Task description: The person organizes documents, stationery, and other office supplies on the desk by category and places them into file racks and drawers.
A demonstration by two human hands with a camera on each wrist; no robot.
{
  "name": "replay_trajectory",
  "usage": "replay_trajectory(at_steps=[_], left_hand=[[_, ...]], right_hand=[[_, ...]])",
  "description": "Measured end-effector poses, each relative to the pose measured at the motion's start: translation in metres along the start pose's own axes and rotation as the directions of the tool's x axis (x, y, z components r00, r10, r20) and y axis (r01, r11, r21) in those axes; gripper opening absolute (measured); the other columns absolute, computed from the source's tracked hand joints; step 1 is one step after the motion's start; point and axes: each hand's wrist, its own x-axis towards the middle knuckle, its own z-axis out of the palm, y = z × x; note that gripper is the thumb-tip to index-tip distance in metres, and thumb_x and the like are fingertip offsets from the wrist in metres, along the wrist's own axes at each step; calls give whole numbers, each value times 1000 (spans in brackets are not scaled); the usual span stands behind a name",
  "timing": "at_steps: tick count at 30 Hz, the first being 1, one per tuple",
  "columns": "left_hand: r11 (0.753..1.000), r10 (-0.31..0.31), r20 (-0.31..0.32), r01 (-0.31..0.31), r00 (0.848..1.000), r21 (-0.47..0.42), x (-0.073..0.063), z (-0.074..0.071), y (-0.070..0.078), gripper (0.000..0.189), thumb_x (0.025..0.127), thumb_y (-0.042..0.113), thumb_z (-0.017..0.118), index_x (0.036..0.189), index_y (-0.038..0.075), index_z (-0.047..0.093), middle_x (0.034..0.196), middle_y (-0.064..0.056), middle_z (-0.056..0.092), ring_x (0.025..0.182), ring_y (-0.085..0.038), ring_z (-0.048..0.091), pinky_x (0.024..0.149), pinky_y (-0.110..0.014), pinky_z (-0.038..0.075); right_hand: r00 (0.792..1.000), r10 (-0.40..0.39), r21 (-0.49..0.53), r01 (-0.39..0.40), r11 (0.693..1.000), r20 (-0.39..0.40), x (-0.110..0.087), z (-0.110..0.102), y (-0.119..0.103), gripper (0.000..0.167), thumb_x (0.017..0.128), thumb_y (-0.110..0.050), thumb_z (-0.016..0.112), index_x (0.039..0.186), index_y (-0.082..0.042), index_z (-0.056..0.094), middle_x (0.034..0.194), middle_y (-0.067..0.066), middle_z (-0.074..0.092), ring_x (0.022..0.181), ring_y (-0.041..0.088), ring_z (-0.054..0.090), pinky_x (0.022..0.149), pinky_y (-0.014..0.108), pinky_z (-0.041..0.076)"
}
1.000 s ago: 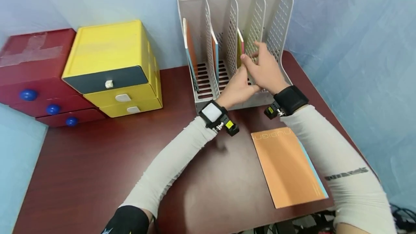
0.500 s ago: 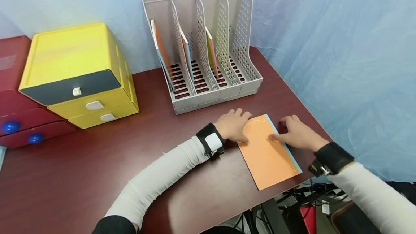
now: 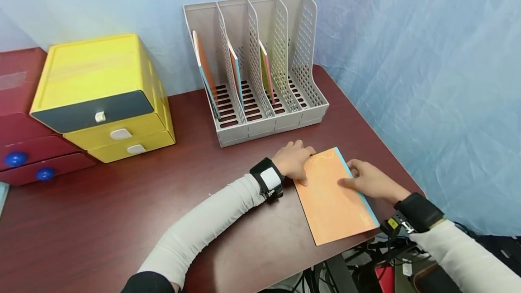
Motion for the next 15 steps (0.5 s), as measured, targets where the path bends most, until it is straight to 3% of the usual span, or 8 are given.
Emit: replay_trajectory(at_steps=[2, 4, 9, 12, 15], left_hand=[[999, 16, 6, -16, 1000, -34, 0, 0, -4, 83, 67, 44, 93, 140, 31, 55, 125, 1, 53, 112, -18, 51, 86, -31, 47], [997, 39, 7, -38, 999, -73, 0, -1, -7, 81, 67, 45, 93, 137, 31, 55, 122, 4, 54, 111, -16, 51, 85, -31, 46], [965, 165, -14, -164, 986, -202, 5, -4, -24, 62, 73, 43, 90, 121, 23, 57, 103, 6, 57, 95, -12, 55, 78, -25, 45], [900, 271, -40, -268, 962, -343, 8, -8, -38, 44, 80, 36, 86, 111, 19, 59, 91, 7, 59, 83, -8, 57, 74, -20, 45], [787, 338, -104, -341, 935, -514, 8, -12, -50, 30, 84, 29, 84, 103, 18, 64, 84, 8, 61, 76, -4, 56, 73, -17, 45]], right_hand=[[999, -1, 69, -2, 998, 36, -2, -10, -7, 37, 100, -33, 65, 111, 0, 49, 72, 1, 42, 56, 15, 42, 56, 33, 41], [998, -7, 104, 1, 995, 59, -4, -20, -16, 34, 101, -30, 64, 105, -1, 46, 68, 2, 38, 53, 20, 40, 54, 33, 42], [992, -77, 129, 64, 990, 102, -15, -37, -42, 34, 101, -30, 64, 110, -3, 46, 69, 8, 52, 55, 28, 53, 55, 34, 49], [981, -165, 128, 151, 980, 105, -26, -44, -54, 27, 102, -25, 61, 112, -5, 47, 70, 10, 56, 55, 27, 55, 54, 34, 50], [975, -203, 102, 194, 976, 88, -37, -51, -63, 19, 103, -22, 60, 111, -9, 49, 71, 8, 59, 56, 25, 58, 53, 34, 51]])
